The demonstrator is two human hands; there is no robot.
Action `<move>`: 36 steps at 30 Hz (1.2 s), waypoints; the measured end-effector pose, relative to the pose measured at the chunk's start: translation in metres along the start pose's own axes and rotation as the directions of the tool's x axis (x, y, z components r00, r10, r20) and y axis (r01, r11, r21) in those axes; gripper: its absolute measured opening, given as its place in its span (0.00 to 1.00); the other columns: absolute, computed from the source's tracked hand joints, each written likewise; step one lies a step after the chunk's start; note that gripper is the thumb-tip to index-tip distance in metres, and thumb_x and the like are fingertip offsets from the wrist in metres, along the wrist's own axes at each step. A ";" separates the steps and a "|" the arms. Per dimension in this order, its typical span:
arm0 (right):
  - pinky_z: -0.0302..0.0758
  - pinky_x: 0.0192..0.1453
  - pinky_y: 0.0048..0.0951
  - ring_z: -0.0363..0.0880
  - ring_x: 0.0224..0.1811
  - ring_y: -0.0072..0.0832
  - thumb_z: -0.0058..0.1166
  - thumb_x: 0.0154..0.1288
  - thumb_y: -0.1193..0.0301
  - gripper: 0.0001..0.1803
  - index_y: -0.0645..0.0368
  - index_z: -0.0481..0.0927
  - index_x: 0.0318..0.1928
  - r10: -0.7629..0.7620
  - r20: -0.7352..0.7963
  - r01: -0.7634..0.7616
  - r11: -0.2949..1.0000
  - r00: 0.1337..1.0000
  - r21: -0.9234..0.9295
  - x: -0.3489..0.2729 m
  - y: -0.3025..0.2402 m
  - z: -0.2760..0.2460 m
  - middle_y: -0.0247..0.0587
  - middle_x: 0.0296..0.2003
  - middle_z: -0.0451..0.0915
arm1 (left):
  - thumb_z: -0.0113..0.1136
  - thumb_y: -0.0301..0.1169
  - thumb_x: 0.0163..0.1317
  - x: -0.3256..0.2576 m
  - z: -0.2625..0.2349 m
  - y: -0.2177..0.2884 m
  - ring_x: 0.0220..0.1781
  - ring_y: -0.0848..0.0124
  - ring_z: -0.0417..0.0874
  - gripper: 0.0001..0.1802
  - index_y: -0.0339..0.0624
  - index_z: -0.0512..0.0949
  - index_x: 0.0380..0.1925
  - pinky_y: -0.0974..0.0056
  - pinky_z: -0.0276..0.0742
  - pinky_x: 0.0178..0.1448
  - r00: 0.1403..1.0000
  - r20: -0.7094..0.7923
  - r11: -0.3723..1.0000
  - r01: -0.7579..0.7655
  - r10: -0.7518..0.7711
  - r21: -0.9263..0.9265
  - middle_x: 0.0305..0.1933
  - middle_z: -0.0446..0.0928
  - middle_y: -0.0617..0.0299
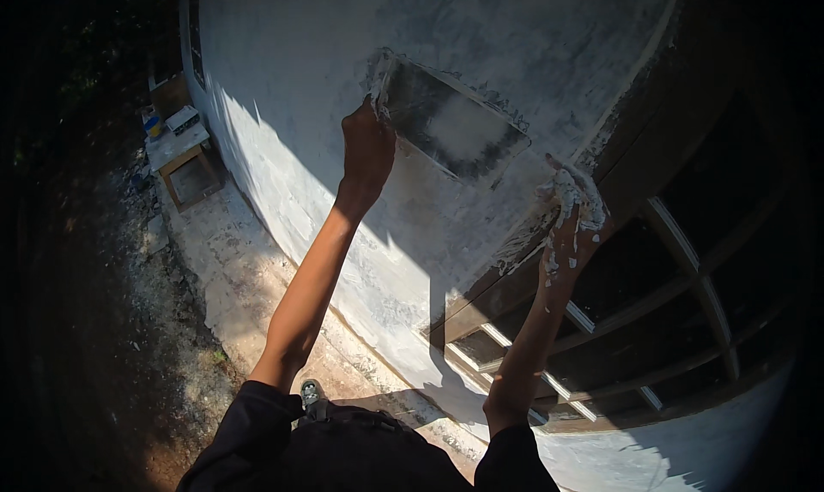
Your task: The person applies plaster or putty to an exterior house wall using a putty knife and a trowel.
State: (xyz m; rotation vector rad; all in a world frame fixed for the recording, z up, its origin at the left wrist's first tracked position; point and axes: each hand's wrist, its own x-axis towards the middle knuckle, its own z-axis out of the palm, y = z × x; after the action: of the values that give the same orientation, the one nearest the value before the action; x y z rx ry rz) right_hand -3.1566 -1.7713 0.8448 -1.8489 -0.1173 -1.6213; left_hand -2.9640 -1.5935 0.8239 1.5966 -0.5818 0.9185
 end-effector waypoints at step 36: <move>0.70 0.50 0.21 0.68 0.51 0.25 0.44 0.62 0.75 0.30 0.46 0.52 0.63 0.340 0.196 -0.316 0.349 0.920 0.882 -0.027 0.018 0.030 0.46 0.54 0.64 | 0.50 0.16 0.42 -0.061 0.008 -0.005 0.41 0.46 0.73 0.18 0.27 0.70 0.38 0.54 0.71 0.46 0.935 0.138 0.882 -0.250 0.328 -0.399 0.37 0.72 0.41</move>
State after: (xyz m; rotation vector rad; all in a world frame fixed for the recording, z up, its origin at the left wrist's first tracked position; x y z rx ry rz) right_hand -3.1284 -1.7598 0.8120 -0.8772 -0.4842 -0.9235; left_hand -2.9936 -1.6063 0.7709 1.2764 -1.0990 0.8045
